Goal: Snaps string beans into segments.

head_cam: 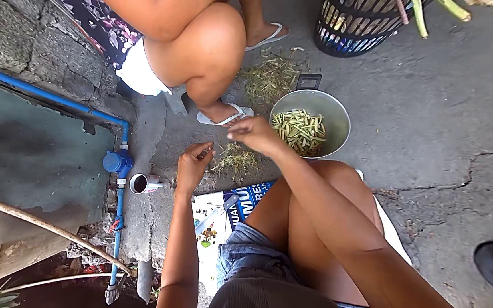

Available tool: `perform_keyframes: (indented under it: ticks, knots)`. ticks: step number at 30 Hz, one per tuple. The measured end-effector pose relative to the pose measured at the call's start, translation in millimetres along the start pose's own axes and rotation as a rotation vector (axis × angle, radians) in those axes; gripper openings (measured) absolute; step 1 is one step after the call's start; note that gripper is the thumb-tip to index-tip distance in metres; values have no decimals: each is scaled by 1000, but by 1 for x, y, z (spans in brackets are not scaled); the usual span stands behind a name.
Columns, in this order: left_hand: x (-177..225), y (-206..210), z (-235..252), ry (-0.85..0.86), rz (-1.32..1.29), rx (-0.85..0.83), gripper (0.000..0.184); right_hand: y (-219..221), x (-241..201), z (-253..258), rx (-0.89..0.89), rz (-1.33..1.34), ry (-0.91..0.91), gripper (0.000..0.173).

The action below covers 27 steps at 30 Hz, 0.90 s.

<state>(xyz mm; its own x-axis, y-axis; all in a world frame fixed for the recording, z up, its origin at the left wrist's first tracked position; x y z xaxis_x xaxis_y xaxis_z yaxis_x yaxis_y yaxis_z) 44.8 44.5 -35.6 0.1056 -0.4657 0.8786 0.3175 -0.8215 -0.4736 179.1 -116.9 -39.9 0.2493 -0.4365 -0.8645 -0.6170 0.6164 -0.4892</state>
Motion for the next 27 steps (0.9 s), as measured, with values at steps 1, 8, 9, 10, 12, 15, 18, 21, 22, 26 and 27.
perform_keyframes:
  ticks: [1,8,9,10,12,15,18,21,22,26,27]
  knots:
    - [2,0,-1,12,-11,4,24,15,-3,-1,-38,65,6,18]
    - [12,5,-5,52,-52,38,27,52,-5,-10,16,319,21,12]
    - [12,6,-5,54,-63,45,28,51,-5,-10,36,322,27,10]
    - [12,6,-5,46,-85,47,31,49,-6,-10,51,325,39,8]
    - [12,7,-5,15,-134,64,41,45,-6,-7,53,370,62,6]
    - [13,5,-4,-10,-199,120,54,39,-7,-5,21,413,74,5]
    - [12,-1,-5,-20,-274,179,54,35,-7,-3,-4,365,28,4]
    - [7,-7,-5,-51,-347,221,33,33,-6,-1,9,288,-15,5]
    - [4,-8,-5,-63,-372,230,28,33,-6,-1,13,270,-15,5]
    - [-1,-9,-5,-81,-451,249,22,32,-8,-1,70,249,-52,9]
    - [-1,-8,-6,-76,-435,243,21,32,-11,-2,91,254,-82,9]
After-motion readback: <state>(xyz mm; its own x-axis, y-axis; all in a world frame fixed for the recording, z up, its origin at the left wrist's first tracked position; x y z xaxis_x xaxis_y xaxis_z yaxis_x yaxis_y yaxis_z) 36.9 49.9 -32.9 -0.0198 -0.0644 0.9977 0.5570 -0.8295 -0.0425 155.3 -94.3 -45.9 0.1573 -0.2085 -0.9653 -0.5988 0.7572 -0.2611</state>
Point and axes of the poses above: each hand's wrist, its own z-axis towards the middle knuckle, its own y-axis out of the palm, x = y × z, the point moved 5 cm from there along z, towards the middle knuckle, and after that the axes turned 14 degrees about -z, right-handed, at the moved point
